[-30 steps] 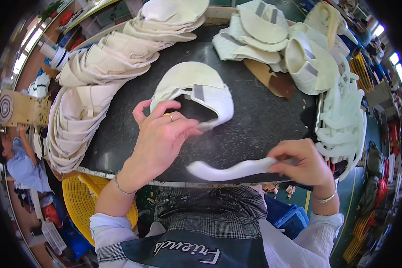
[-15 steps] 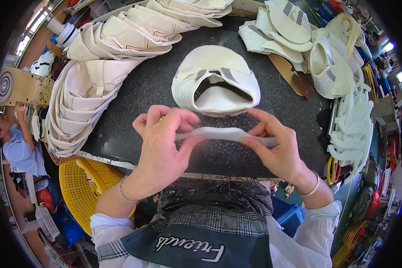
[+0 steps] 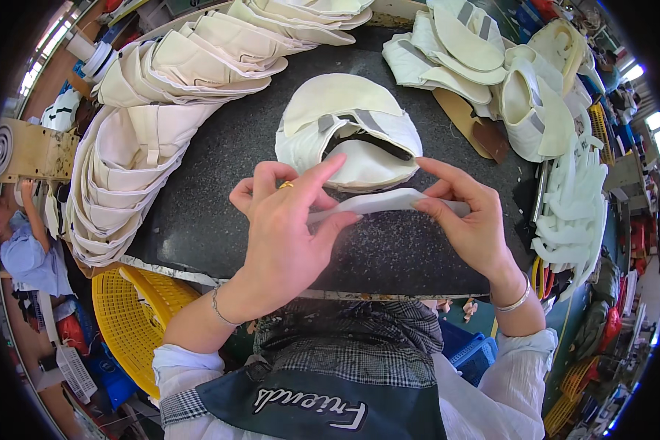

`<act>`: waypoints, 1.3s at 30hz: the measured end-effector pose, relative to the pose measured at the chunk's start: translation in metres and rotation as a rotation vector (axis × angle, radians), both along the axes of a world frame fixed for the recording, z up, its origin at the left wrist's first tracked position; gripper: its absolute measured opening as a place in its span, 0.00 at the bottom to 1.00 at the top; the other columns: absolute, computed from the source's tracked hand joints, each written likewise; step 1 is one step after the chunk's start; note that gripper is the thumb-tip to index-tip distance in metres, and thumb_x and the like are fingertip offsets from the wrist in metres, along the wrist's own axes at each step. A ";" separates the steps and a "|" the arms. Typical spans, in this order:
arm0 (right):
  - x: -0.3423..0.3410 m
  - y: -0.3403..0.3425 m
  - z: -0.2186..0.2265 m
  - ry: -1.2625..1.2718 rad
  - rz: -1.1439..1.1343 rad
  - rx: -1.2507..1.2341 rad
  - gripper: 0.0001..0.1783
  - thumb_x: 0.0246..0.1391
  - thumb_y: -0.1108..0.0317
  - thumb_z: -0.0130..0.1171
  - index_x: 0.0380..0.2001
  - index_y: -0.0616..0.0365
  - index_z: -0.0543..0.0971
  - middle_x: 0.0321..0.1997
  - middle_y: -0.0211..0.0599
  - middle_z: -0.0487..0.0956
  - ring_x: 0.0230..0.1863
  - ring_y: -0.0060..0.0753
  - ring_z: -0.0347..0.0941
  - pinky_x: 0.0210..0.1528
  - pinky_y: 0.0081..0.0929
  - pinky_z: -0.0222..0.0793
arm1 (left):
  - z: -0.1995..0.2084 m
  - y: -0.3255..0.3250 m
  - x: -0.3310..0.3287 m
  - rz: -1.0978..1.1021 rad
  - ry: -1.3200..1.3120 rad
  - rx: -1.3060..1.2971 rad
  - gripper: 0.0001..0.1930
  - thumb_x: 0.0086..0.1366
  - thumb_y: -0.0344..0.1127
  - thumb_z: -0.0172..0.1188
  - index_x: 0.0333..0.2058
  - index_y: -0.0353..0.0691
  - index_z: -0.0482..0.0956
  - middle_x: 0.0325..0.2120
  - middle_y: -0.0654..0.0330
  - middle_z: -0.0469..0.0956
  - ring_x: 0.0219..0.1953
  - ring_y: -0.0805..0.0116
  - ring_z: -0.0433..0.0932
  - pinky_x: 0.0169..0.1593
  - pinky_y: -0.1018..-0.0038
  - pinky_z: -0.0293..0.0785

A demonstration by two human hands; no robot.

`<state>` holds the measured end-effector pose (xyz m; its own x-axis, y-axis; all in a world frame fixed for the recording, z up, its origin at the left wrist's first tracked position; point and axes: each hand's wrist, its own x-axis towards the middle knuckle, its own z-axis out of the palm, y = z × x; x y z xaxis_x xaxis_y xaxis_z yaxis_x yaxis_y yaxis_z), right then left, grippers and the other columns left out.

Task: The person assembles shoe collar linings by inserting foam padding strips into the fabric linings and folding and pressing the material into shape by hand.

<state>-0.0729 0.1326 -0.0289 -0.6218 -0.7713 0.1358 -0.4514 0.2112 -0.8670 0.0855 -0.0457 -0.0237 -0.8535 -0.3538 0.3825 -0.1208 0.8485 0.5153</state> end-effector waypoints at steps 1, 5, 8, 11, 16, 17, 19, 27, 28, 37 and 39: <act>0.000 -0.002 0.000 0.010 0.012 -0.003 0.23 0.49 0.78 0.63 0.51 0.58 0.76 0.28 0.36 0.81 0.29 0.21 0.77 0.33 0.21 0.72 | 0.000 -0.001 0.000 0.011 0.001 -0.004 0.31 0.46 0.34 0.73 0.53 0.47 0.76 0.23 0.72 0.76 0.41 0.69 0.66 0.52 0.66 0.49; -0.006 -0.007 -0.009 0.034 0.020 -0.061 0.19 0.48 0.78 0.63 0.46 0.58 0.80 0.29 0.37 0.80 0.29 0.24 0.76 0.34 0.22 0.71 | -0.001 -0.002 -0.005 0.040 -0.009 0.020 0.27 0.46 0.34 0.72 0.48 0.49 0.80 0.22 0.72 0.76 0.41 0.69 0.66 0.52 0.65 0.49; -0.014 -0.007 -0.012 0.146 0.053 -0.050 0.15 0.47 0.78 0.63 0.42 0.60 0.81 0.28 0.39 0.79 0.27 0.28 0.76 0.33 0.23 0.71 | -0.010 -0.006 -0.011 0.005 0.018 -0.081 0.22 0.46 0.33 0.72 0.44 0.51 0.82 0.22 0.72 0.76 0.41 0.68 0.66 0.52 0.65 0.49; -0.017 -0.009 -0.015 0.162 0.094 -0.115 0.11 0.46 0.78 0.64 0.36 0.62 0.81 0.27 0.40 0.78 0.26 0.31 0.76 0.31 0.25 0.70 | -0.009 -0.009 -0.014 -0.020 0.015 -0.060 0.18 0.44 0.32 0.72 0.38 0.51 0.83 0.26 0.70 0.78 0.41 0.66 0.65 0.52 0.63 0.50; 0.019 -0.010 -0.007 0.156 0.174 -0.131 0.10 0.44 0.77 0.66 0.33 0.64 0.81 0.26 0.41 0.78 0.26 0.34 0.76 0.28 0.25 0.70 | 0.008 0.008 -0.007 -0.016 0.009 -0.216 0.15 0.43 0.29 0.70 0.33 0.50 0.83 0.34 0.69 0.79 0.48 0.61 0.66 0.54 0.59 0.49; 0.027 -0.010 0.000 0.139 0.233 -0.133 0.10 0.44 0.78 0.66 0.33 0.64 0.80 0.27 0.41 0.78 0.26 0.34 0.76 0.28 0.26 0.70 | 0.008 0.009 -0.005 -0.156 0.010 -0.136 0.15 0.43 0.28 0.70 0.32 0.50 0.83 0.36 0.68 0.79 0.51 0.60 0.66 0.55 0.59 0.49; 0.032 -0.006 0.013 0.125 0.265 -0.115 0.11 0.44 0.78 0.67 0.34 0.64 0.80 0.28 0.40 0.79 0.27 0.30 0.77 0.30 0.25 0.72 | 0.009 0.002 0.005 -0.183 -0.060 -0.105 0.15 0.43 0.26 0.68 0.32 0.51 0.83 0.35 0.69 0.79 0.52 0.59 0.66 0.55 0.59 0.48; 0.016 -0.023 0.021 -0.189 0.325 0.037 0.06 0.49 0.78 0.62 0.33 0.65 0.80 0.30 0.39 0.81 0.31 0.25 0.80 0.35 0.22 0.75 | 0.012 -0.014 0.031 -0.275 -0.247 -0.020 0.17 0.41 0.20 0.64 0.29 0.52 0.83 0.35 0.73 0.77 0.55 0.56 0.62 0.56 0.55 0.47; 0.017 -0.029 0.019 -0.140 0.355 0.009 0.07 0.50 0.78 0.62 0.35 0.65 0.79 0.30 0.39 0.81 0.31 0.27 0.80 0.35 0.23 0.75 | 0.011 -0.015 0.033 -0.283 -0.250 -0.039 0.15 0.41 0.22 0.66 0.29 0.51 0.83 0.36 0.71 0.76 0.55 0.54 0.62 0.54 0.51 0.49; 0.003 -0.055 0.018 0.593 0.787 0.115 0.18 0.38 0.81 0.57 0.37 0.57 0.74 0.36 0.39 0.67 0.39 0.41 0.68 0.40 0.33 0.67 | 0.018 -0.014 0.039 -0.230 -0.240 -0.121 0.22 0.38 0.24 0.68 0.35 0.56 0.84 0.47 0.63 0.68 0.58 0.52 0.58 0.60 0.53 0.48; 0.000 -0.052 0.022 0.672 0.726 0.093 0.14 0.39 0.79 0.57 0.34 0.58 0.73 0.34 0.38 0.67 0.38 0.41 0.67 0.39 0.32 0.66 | 0.024 -0.017 0.035 -0.158 -0.267 -0.277 0.24 0.39 0.25 0.68 0.39 0.55 0.82 0.44 0.63 0.70 0.56 0.55 0.61 0.59 0.54 0.49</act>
